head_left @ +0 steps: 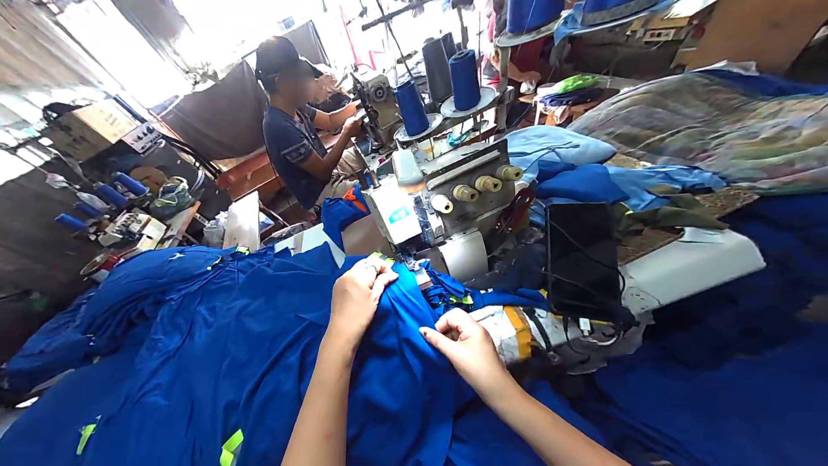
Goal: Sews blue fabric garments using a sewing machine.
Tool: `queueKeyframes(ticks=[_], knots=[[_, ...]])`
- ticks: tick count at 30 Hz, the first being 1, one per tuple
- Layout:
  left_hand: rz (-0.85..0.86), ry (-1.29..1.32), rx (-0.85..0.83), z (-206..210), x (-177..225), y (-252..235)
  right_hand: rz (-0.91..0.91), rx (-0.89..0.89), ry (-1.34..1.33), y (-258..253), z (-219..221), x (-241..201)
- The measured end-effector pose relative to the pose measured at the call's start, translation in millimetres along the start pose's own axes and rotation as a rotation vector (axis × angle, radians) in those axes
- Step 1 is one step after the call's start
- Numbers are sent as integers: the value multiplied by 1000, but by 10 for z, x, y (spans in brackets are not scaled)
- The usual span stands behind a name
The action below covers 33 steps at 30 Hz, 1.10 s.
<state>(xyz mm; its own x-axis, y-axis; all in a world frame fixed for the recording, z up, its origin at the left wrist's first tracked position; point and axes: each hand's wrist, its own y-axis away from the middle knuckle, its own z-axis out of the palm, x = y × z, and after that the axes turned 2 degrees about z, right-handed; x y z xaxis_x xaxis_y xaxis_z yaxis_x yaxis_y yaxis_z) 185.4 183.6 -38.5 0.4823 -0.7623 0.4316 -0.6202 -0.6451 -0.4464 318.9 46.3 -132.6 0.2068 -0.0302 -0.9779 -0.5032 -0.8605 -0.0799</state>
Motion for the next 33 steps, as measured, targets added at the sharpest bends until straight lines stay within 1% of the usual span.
queueKeyframes(ticks=[2,4,6,8,9,11,13,15,16,18,20,22,24,26,28,29,31,32,33], knots=[[13,-38,-22,-25,-23,-12,8,21,22,-17,7,-16],[-16,-46,-55,-43,-22,-51,32,37,24,-41,7,-58],[-33,-44,-75,-51,1,-86,99,5,-13,-65,-23,-123],[10,-43,-63,-28,0,-89,148,-49,-84,-92,-58,-137],[67,-69,-47,-10,-9,-74,136,-72,-84,-106,-72,-111],[216,-186,19,56,0,-23,49,-117,-14,-110,-117,-50],[250,-309,86,135,129,92,-35,-194,39,-92,-197,-30],[218,-407,152,293,283,254,-108,-269,14,-60,-263,0],[190,-444,165,384,337,332,-115,-303,-27,-42,-293,9],[109,-507,168,511,418,421,-18,-367,-183,-24,-351,-31],[45,-534,150,553,472,430,92,-417,-347,-15,-398,-105],[17,-509,179,575,493,394,145,-414,-413,-26,-416,-155],[10,-472,262,610,499,355,161,-383,-440,-47,-413,-185],[2,-459,306,629,494,327,184,-355,-469,-76,-412,-203],[-61,-364,309,627,485,300,204,-322,-491,-111,-405,-213],[-139,-265,280,600,497,281,214,-304,-497,-131,-400,-221],[-278,-110,198,534,487,228,225,-268,-504,-163,-373,-230],[-321,-39,145,486,462,207,231,-248,-506,-179,-353,-236],[-313,-11,106,441,422,201,232,-234,-501,-202,-334,-240]])
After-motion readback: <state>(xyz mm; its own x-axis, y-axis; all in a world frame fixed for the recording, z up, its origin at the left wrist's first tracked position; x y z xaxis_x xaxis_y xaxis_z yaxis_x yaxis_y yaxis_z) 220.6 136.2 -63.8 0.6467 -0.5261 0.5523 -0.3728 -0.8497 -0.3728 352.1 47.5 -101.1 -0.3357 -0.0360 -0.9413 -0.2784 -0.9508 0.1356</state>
